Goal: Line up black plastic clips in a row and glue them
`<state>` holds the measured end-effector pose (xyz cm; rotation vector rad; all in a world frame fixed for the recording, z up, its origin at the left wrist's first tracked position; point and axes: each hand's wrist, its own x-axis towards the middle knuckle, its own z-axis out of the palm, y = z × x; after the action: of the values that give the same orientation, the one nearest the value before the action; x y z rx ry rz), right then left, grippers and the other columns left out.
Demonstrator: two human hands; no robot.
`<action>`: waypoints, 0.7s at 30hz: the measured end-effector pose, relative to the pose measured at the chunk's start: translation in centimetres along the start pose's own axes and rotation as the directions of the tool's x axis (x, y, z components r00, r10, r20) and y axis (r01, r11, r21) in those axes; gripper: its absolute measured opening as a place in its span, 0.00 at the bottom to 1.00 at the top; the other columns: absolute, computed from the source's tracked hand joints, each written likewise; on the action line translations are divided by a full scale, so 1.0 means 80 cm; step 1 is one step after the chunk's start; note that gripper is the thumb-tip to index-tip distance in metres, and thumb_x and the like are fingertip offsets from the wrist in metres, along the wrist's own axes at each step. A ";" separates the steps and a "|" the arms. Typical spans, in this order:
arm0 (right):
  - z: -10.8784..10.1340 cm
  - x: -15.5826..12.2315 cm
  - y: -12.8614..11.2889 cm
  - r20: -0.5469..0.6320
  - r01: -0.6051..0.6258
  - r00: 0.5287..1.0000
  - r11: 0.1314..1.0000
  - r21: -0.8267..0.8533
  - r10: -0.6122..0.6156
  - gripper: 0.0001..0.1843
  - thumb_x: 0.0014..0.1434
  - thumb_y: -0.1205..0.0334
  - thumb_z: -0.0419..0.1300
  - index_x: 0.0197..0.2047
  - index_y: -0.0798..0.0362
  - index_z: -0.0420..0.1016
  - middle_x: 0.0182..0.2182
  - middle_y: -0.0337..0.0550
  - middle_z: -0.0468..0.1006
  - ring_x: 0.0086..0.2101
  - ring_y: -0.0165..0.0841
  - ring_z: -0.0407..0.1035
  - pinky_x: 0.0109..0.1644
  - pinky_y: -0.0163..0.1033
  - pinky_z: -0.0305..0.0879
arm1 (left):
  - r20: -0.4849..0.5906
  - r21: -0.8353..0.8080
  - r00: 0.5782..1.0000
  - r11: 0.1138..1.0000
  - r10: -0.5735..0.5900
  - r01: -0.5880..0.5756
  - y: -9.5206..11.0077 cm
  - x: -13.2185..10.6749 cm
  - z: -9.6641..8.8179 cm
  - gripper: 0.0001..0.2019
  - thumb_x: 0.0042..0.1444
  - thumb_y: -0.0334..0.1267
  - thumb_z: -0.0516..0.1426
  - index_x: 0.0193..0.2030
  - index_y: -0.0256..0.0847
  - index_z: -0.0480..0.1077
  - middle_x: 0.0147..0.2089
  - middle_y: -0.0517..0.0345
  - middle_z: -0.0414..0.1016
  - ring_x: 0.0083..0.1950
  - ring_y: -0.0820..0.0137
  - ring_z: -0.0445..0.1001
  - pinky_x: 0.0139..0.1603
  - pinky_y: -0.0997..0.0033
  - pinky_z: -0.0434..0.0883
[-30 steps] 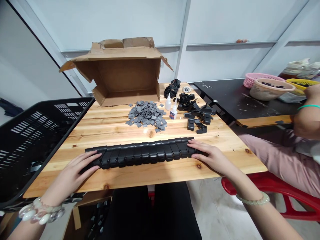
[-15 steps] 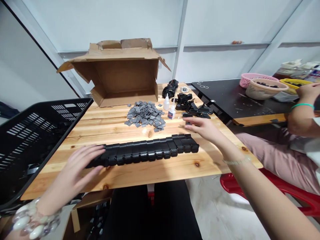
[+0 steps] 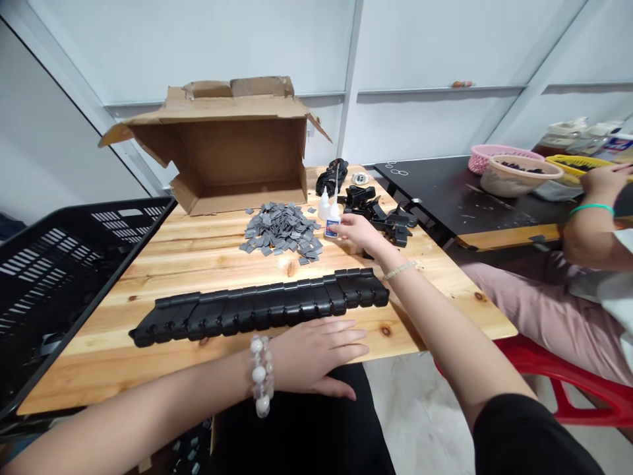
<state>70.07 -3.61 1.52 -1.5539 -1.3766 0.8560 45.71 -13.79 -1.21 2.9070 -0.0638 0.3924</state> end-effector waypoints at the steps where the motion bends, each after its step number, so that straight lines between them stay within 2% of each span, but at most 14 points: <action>1: -0.003 -0.004 0.002 0.002 0.012 1.000 0.999 0.048 -0.012 0.23 0.50 0.47 0.69 0.42 0.56 0.77 0.42 0.47 0.79 0.38 0.33 0.72 0.42 0.37 0.70 | 0.020 -0.002 1.000 1.000 0.017 -0.017 -0.006 0.006 0.003 0.32 0.61 0.59 0.54 0.60 0.33 0.67 0.65 0.47 0.68 0.67 0.61 0.64 0.71 0.64 0.57; 5: -0.011 -0.016 0.019 -0.040 0.030 0.999 0.972 0.235 -0.021 0.21 0.51 0.45 0.68 0.39 0.53 0.75 0.38 0.43 0.79 0.36 0.32 0.72 0.40 0.36 0.70 | 0.052 -0.017 0.999 1.000 -0.009 0.010 -0.025 0.014 0.007 0.33 0.63 0.60 0.52 0.62 0.33 0.65 0.67 0.49 0.66 0.68 0.61 0.62 0.72 0.65 0.53; 8: -0.014 -0.018 0.023 -0.077 0.048 0.997 0.929 0.366 -0.021 0.18 0.51 0.48 0.67 0.39 0.52 0.72 0.36 0.40 0.78 0.36 0.32 0.73 0.38 0.35 0.69 | 0.063 -0.021 0.998 0.999 -0.023 0.024 -0.027 0.011 0.004 0.33 0.64 0.60 0.50 0.63 0.34 0.64 0.68 0.49 0.64 0.69 0.61 0.60 0.73 0.65 0.50; 11: -0.014 -0.017 0.018 -0.079 0.064 0.996 0.881 0.468 -0.031 0.15 0.53 0.51 0.66 0.38 0.51 0.71 0.33 0.39 0.77 0.33 0.31 0.72 0.31 0.33 0.66 | 0.078 0.003 0.997 1.000 -0.003 0.003 -0.014 0.006 -0.001 0.33 0.65 0.60 0.48 0.63 0.33 0.64 0.68 0.49 0.64 0.70 0.60 0.59 0.73 0.65 0.51; 14: -0.013 -0.018 0.013 -0.068 0.066 0.997 0.841 0.537 -0.035 0.13 0.54 0.51 0.64 0.36 0.51 0.70 0.29 0.37 0.74 0.28 0.29 0.69 0.27 0.32 0.63 | 0.086 0.037 0.995 0.998 0.045 -0.048 0.010 -0.009 -0.006 0.33 0.65 0.60 0.46 0.63 0.33 0.64 0.67 0.50 0.66 0.68 0.60 0.61 0.71 0.64 0.56; 16: -0.011 -0.019 0.010 -0.060 0.046 0.998 0.813 0.580 -0.014 0.13 0.54 0.51 0.64 0.37 0.50 0.69 0.29 0.38 0.74 0.29 0.31 0.71 0.27 0.33 0.65 | 0.074 0.060 0.992 0.992 0.104 -0.109 0.025 -0.024 -0.006 0.26 0.68 0.55 0.47 0.60 0.37 0.67 0.65 0.56 0.68 0.66 0.63 0.64 0.68 0.66 0.60; 18: -0.009 -0.022 0.005 -0.040 0.006 0.999 0.784 0.621 0.024 0.14 0.53 0.53 0.64 0.39 0.50 0.68 0.30 0.40 0.75 0.31 0.34 0.73 0.28 0.35 0.68 | 0.038 0.088 0.985 0.982 0.166 -0.169 0.034 -0.044 -0.004 0.17 0.71 0.44 0.47 0.55 0.41 0.71 0.62 0.63 0.72 0.64 0.68 0.67 0.65 0.70 0.63; 21: 0.000 -0.028 -0.011 -0.020 -0.026 0.998 0.753 0.658 0.052 0.11 0.54 0.57 0.63 0.38 0.52 0.68 0.28 0.42 0.74 0.28 0.33 0.70 0.28 0.36 0.68 | 0.022 0.087 0.984 0.980 0.179 -0.180 0.037 -0.081 0.010 0.16 0.72 0.36 0.45 0.52 0.38 0.73 0.56 0.62 0.77 0.57 0.76 0.73 0.61 0.78 0.64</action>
<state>69.39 -5.85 2.20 -1.0303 -0.8610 1.1761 39.45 -16.77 -3.11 3.0019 -0.3205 0.4147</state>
